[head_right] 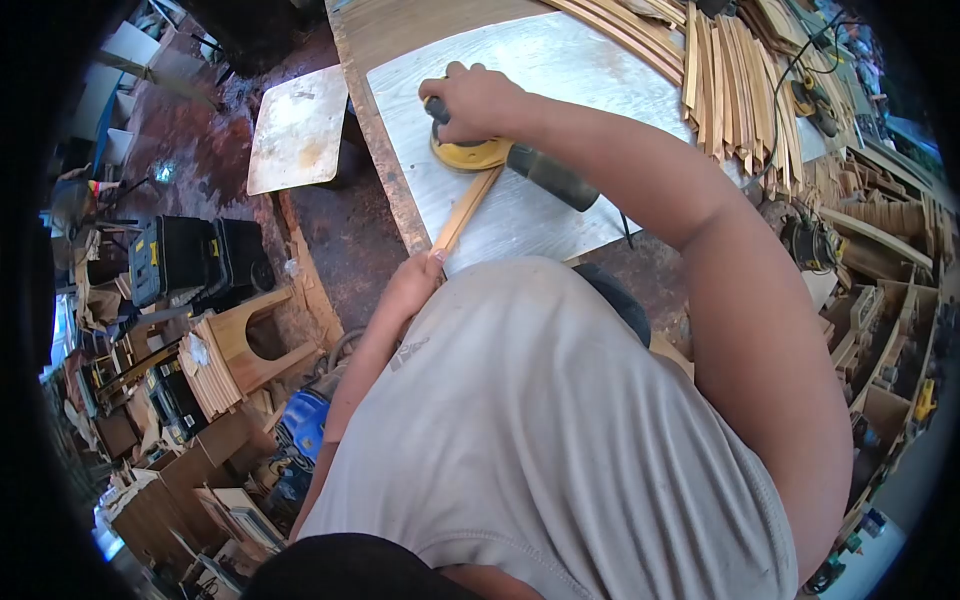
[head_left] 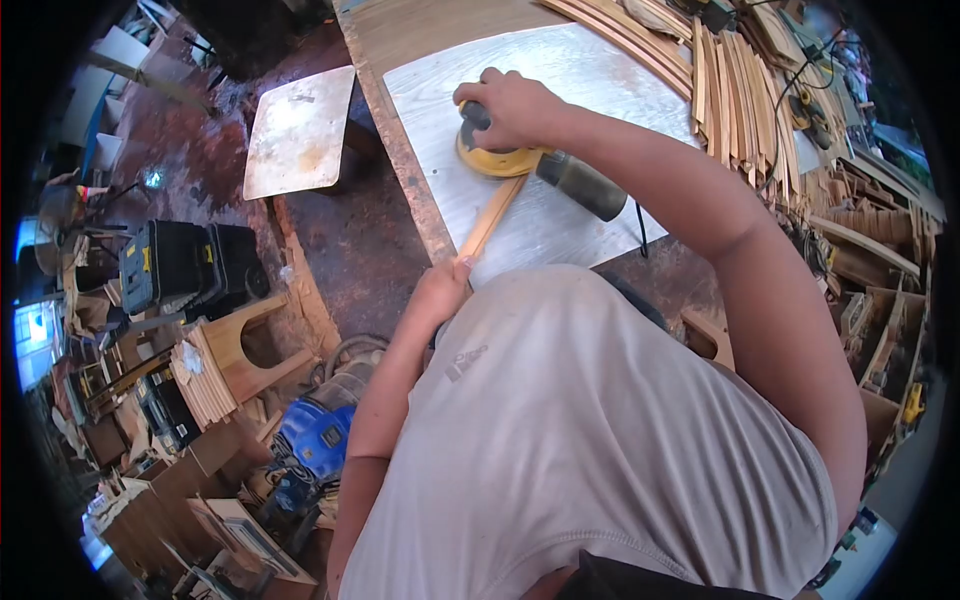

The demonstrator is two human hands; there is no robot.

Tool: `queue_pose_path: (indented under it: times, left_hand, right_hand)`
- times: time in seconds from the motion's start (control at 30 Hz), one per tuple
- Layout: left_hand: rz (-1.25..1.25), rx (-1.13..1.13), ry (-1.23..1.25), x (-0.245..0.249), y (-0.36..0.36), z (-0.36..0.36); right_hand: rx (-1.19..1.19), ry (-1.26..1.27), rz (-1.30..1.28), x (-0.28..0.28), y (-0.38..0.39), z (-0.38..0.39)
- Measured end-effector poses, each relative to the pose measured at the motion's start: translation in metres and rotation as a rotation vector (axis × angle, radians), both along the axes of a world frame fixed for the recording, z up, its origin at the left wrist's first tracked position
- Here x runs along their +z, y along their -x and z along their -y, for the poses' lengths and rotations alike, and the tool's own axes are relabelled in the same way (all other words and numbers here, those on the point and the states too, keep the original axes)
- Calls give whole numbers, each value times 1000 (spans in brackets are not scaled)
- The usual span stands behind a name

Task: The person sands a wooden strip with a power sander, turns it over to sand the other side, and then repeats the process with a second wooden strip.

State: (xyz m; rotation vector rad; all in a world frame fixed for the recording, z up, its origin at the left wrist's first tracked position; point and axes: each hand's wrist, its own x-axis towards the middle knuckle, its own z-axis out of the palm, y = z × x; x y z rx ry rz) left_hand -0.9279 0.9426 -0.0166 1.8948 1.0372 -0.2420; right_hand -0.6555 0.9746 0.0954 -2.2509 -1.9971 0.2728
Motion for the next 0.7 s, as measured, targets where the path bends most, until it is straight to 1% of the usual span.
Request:
queue_pose_path:
  times: [0.07,0.13,0.17,0.2,0.27,0.37,0.4,0.43,0.47,0.53,0.6,0.67,0.7]
  left_hand:
    - [14,-4,23,0,2,4]
    - [12,-13,63,5,1,4]
    - [11,-7,69,7,1,6]
    - [-9,-4,58,9,0,6]
    - [-34,6,55,9,-1,5]
    - [-56,-29,46,10,-1,2]
    - [-55,-18,75,11,-2,1]
    - [-53,-11,103,12,-4,-1]
    - [-53,-19,104,11,-6,-3]
    - [-51,-19,75,11,-8,-3]
    - [-38,-24,67,11,-9,-3]
    - [-26,-20,65,8,-10,-3]
    - [-28,-26,69,6,-9,-2]
  right_hand:
    - [1,12,-14,-4,-1,0]
    - [-62,-76,73,-20,-20,-11]
    - [-133,-53,38,-21,-29,-16]
    - [-120,-51,42,-20,-36,-19]
    - [-114,-67,-30,-19,-46,-17]
    - [-110,-120,-25,-14,-60,-11]
    - [-122,-153,-22,-10,-66,-8]
    - [-109,-159,-75,-6,-73,-4]
    - [-117,-158,-74,0,-74,-1]
    - [-139,-57,-30,10,-72,11]
    - [-66,-79,14,-1,-65,22]
    - [-65,2,-5,-8,-53,28]
    - [-72,-14,-22,-9,-50,29]
